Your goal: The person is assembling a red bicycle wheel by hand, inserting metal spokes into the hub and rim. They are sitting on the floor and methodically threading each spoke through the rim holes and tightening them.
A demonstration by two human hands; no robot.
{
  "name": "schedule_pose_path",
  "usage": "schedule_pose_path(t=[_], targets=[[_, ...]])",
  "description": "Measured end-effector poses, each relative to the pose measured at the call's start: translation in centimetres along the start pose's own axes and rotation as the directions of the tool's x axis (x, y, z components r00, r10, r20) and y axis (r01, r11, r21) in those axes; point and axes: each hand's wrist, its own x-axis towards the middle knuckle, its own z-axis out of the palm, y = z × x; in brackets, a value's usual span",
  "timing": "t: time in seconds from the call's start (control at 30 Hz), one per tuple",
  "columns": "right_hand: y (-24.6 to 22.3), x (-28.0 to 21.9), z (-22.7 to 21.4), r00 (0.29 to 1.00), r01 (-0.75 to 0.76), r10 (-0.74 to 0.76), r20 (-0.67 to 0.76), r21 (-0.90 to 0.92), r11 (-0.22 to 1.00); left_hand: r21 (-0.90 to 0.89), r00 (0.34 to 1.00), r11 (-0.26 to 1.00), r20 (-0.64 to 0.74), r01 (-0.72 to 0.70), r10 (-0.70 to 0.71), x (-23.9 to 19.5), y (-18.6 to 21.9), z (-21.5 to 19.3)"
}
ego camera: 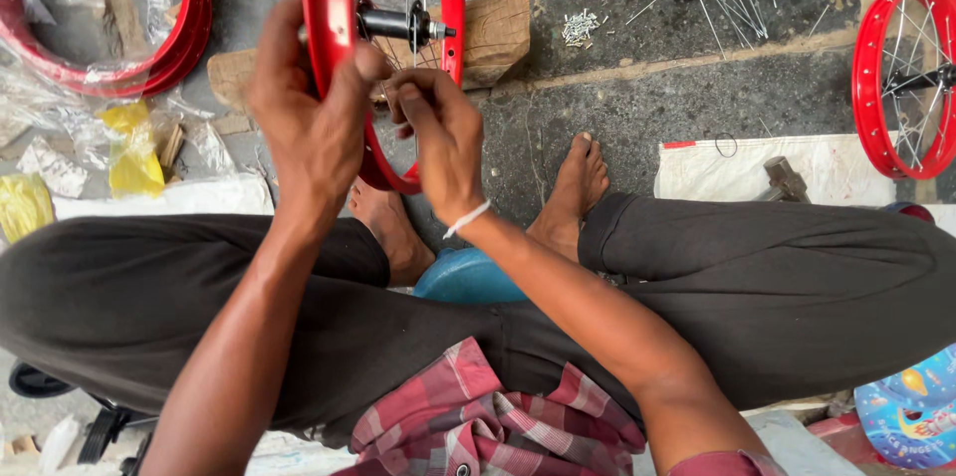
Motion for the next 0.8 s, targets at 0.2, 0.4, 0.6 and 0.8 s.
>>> schedule_pose_path(t=[0.2,0.4,0.6,0.8], targets=[[-0.4,-0.5,0.1,0.82,0.559,-0.564,0.095,-0.342,0.756,-0.084,0.978,0.981,0.104,-0.175,0.183,-1.3,-1.1,0.9],[3.4,1.9,-2.6,0.976,0.215,-0.107,0.189,-0.899,0.382,-0.082,0.97,0.974,0.104,-0.211,0.219,-0.8,-2.0,1.2],[4.7,4.4,-5.1,0.779,0.585,-0.327,0.534,-0.808,0.073,-0.133,0.968,0.97,0.115,-0.205,0.221,-0.4,-1.7,1.3],[3.3,6.8,-4.8,0.729,0.586,-0.405,0.552,-0.809,-0.047,-0.138,0.958,0.968,0.17,-0.208,0.23,0.0,-1.3,2.0]])
